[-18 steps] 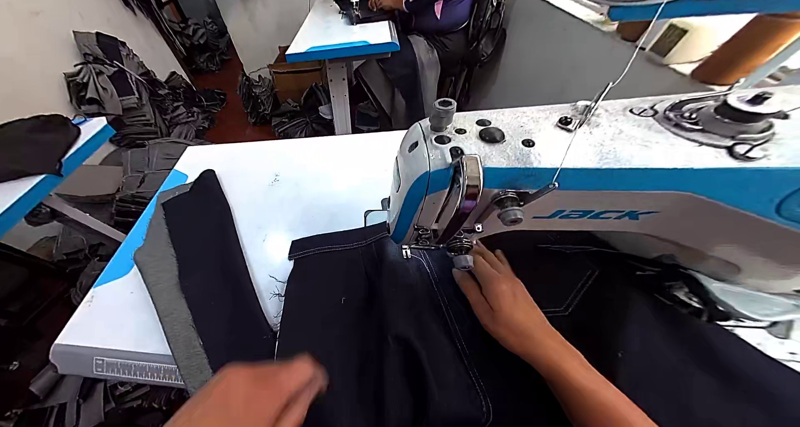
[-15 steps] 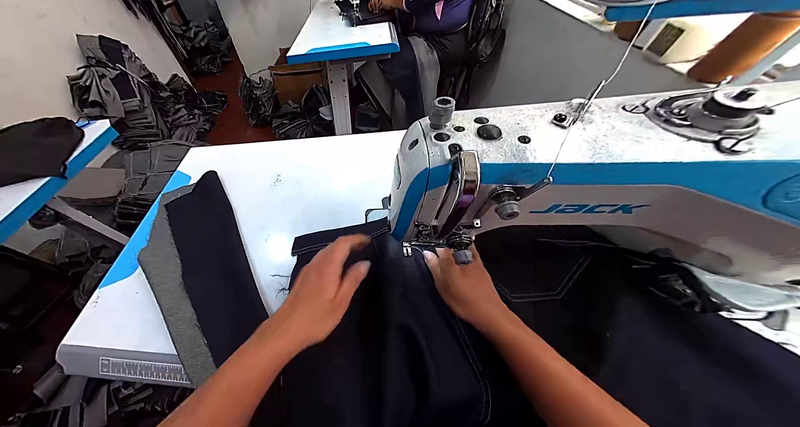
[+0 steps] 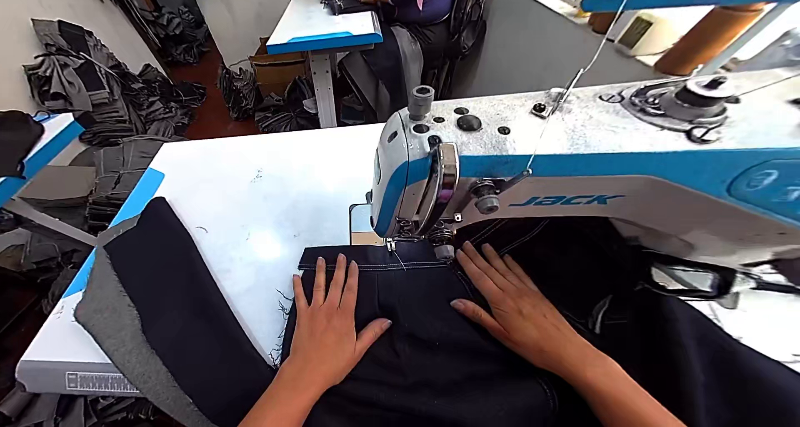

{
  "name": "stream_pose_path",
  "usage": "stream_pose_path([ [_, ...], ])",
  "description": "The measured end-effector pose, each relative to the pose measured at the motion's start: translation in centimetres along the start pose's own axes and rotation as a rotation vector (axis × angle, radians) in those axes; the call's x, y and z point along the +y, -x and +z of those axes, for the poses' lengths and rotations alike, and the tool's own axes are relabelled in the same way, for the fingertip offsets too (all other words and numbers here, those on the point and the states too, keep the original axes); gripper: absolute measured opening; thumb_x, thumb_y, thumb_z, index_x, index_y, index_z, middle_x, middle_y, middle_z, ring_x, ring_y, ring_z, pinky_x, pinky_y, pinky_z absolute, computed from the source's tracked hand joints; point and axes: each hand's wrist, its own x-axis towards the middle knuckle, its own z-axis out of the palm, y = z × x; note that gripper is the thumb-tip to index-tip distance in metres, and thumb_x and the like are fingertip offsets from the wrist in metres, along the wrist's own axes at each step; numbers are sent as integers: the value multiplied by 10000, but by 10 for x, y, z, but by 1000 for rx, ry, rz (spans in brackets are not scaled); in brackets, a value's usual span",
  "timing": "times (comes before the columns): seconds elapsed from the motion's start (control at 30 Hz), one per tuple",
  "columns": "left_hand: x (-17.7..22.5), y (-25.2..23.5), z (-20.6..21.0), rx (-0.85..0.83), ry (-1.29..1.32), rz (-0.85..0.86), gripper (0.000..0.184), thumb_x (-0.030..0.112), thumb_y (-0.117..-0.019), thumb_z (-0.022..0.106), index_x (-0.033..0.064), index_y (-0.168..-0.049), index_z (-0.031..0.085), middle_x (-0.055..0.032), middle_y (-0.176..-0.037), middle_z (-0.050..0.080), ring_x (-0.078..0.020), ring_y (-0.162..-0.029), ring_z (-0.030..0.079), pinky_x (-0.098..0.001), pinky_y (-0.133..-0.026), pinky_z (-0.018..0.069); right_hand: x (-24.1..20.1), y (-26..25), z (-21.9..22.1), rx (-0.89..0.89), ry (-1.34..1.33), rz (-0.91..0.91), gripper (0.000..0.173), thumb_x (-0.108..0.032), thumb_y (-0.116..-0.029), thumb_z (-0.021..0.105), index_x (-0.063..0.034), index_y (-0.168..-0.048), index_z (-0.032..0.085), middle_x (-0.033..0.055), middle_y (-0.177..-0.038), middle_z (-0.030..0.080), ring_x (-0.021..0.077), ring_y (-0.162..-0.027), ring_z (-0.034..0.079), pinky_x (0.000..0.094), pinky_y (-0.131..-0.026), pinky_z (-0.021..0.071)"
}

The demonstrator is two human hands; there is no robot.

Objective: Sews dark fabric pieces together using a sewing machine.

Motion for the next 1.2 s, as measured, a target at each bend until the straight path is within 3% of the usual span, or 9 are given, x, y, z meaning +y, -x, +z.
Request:
stream_pose_path([
  [0.1,-6,-14,1,-22,19,-5,995,813,-935,266,77,-1601,343,-138,-1679,277,-438,-1552,190,-796,-1135,107,3,-17,-5,-69,-56,35,886,-698,-1004,279,-24,-1564,410,141,-1649,359,361,-1540,296,637,-1215,232],
  [0.17,-10,-18,0,-20,25,8,995,811,-936,261,75,-1600,346,-136,-1679,278,-431,-1553,194,-788,-1140,111,4,-20,-14,-41,-219,69,794,-622,-1038,321,-24,-1546,444,127,-1626,405,333,-1536,314,594,-1234,235],
  [0.3,-12,-16,4,43,20,26,989,809,-940,225,75,-1583,386,-138,-1660,324,-441,-1529,262,-780,-1145,137,2,-11,-42,243,-395,187,503,-380,-1093,379,-77,-1409,626,52,-1414,647,157,-1335,591,369,-1120,472],
  [0.47,-12,-16,6,87,6,44,1006,813,-937,189,61,-1564,419,-150,-1632,374,-469,-1504,304,-786,-1128,163,-12,-11,-33,149,-250,36,634,-528,-1082,330,-76,-1421,619,49,-1442,629,191,-1391,545,649,-1221,257],
  [0.63,-15,-15,6,107,4,69,1008,808,-943,185,43,-1547,441,-176,-1598,423,-492,-1475,348,-800,-1106,186,-10,-8,-15,-159,-94,-21,912,-751,-994,128,-119,-1616,342,38,-1675,329,191,-1562,260,632,-1259,92],
  [0.8,-17,-15,5,94,15,75,1023,818,-935,189,37,-1548,438,-191,-1589,430,-500,-1468,355,-802,-1104,171,-7,-8,-27,-247,-306,71,871,-734,-1003,100,-169,-1625,330,-12,-1688,297,152,-1575,203,629,-1260,24],
  [0.87,-16,-14,5,92,15,73,1031,823,-932,182,37,-1546,441,-191,-1590,427,-503,-1471,347,-797,-1106,167,-6,-13,-30,-224,-431,134,814,-694,-1029,129,-177,-1604,384,-33,-1664,350,127,-1564,232,621,-1267,17],
  [1.0,-15,-14,4,75,15,70,1031,822,-932,182,36,-1552,429,-187,-1600,414,-504,-1477,334,-800,-1103,170,-12,-7,-9,-88,0,8,884,-747,-998,153,-141,-1591,401,17,-1654,376,182,-1545,306,639,-1245,146],
  [1.2,-17,-13,4,80,25,62,1024,820,-932,198,38,-1550,434,-185,-1597,418,-513,-1468,345,-818,-1087,174,-14,-7,-10,-131,62,-6,945,-785,-970,128,-128,-1615,343,32,-1678,324,188,-1560,266,640,-1248,116],
])
